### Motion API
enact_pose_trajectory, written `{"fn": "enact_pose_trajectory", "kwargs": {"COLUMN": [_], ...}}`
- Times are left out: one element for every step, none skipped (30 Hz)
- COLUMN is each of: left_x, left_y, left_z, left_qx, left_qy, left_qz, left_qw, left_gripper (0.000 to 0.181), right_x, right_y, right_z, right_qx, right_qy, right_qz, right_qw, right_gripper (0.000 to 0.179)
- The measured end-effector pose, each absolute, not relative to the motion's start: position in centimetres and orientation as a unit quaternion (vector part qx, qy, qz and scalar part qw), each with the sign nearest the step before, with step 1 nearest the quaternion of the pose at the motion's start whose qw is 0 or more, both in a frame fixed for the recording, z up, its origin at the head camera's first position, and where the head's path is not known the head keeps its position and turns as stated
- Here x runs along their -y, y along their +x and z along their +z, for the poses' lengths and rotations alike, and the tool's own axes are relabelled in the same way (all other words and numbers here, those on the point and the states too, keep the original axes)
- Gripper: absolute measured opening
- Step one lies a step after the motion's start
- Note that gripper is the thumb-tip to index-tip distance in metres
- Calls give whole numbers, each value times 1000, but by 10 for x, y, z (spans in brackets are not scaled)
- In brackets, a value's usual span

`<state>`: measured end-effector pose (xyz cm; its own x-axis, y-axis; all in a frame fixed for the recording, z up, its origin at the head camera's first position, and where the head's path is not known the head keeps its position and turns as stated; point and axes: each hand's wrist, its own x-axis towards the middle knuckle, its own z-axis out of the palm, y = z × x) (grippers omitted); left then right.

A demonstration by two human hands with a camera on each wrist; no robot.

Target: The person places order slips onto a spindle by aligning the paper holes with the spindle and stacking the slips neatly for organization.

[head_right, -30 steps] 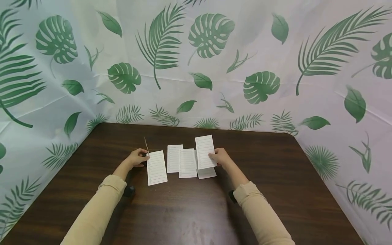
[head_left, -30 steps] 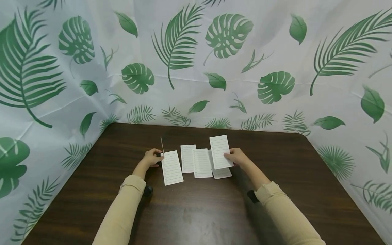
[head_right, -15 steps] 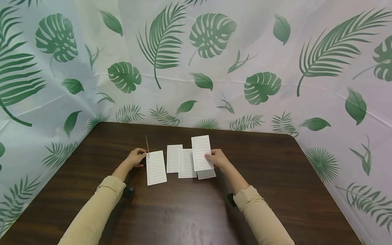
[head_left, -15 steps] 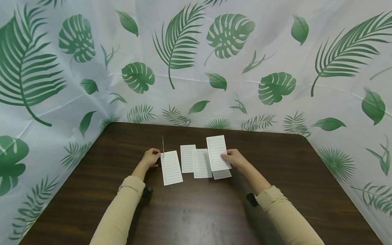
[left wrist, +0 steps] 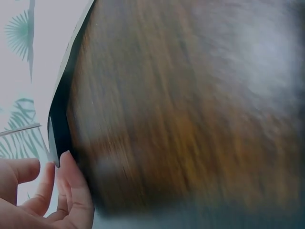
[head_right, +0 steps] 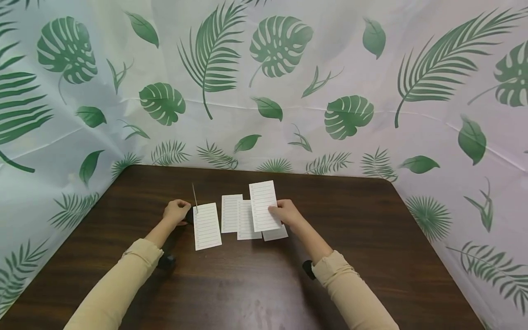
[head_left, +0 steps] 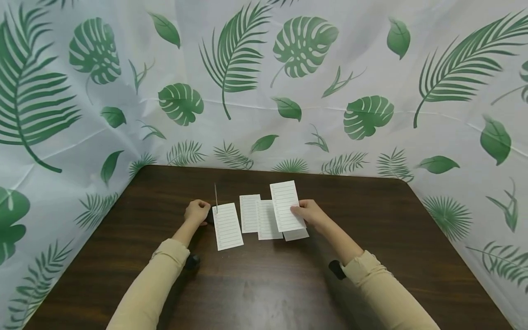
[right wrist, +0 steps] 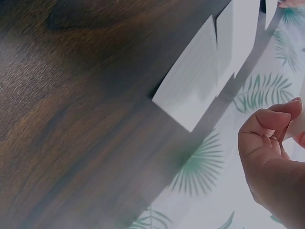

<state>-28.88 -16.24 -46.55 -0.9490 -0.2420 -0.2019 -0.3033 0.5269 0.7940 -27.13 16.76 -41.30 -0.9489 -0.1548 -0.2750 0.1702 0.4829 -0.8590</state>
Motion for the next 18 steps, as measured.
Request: {"fn": "enact_pose_trajectory", "kwargs": {"left_x": [163, 164, 165, 166, 167, 168, 169, 170, 171, 171, 172, 171, 171, 170, 169, 167, 164, 161], "left_y": [-288, -287, -286, -284, -283, -283, -282, -281, -280, -278, -277, -275, -273, -271, -269, -268, -266, -265], "left_z": [-465, -464, -463, -462, -462, -461, -460, -458, -457, -455, -453, -451, -449, -447, -445, -443, -441, -439], "left_qx": [-874, -874, -874, -874, -875, -877, -878, -879, -880, -881, -881, -881, -880, -879, -879, -877, -875, -873], "left_qy": [-153, -151, -147, -144, -140, -136, -132, -126, -117, -108, -101, -86, -79, -73, -65, -61, -58, -55], "left_qz": [460, 461, 462, 462, 462, 461, 459, 459, 459, 460, 460, 465, 467, 470, 472, 476, 480, 484], "left_qw": [34, 34, 33, 33, 31, 30, 29, 28, 27, 27, 27, 19, 20, 22, 21, 21, 22, 23], "left_gripper": [29, 28, 28, 28, 28, 28, 28, 28, 28, 27, 27, 27, 26, 26, 25, 25, 25, 24], "right_x": [-166, -165, -164, -163, -162, -160, -159, -158, -157, -155, -154, -153, -151, -149, -147, -145, -144, -142], "right_y": [-271, -270, -270, -269, -269, -268, -268, -268, -268, -268, -268, -268, -268, -267, -267, -266, -265, -264], "right_z": [-412, -411, -410, -410, -409, -408, -408, -407, -406, -405, -404, -403, -401, -400, -399, -398, -397, -397], "right_qx": [-845, -843, -843, -841, -841, -840, -840, -840, -841, -841, -841, -842, -842, -843, -842, -841, -840, -839], "right_qy": [2, 5, 3, 4, 2, 0, -4, -5, -7, -10, -13, -16, -17, -19, -23, -27, -30, -33], "right_qz": [-510, -512, -513, -515, -516, -517, -518, -518, -517, -517, -517, -515, -515, -515, -516, -517, -519, -520], "right_qw": [161, 161, 162, 162, 162, 163, 163, 161, 160, 159, 158, 157, 156, 155, 156, 156, 157, 157], "right_gripper": [35, 35, 35, 35, 35, 35, 35, 35, 35, 35, 35, 35, 35, 34, 34, 34, 35, 35]}}
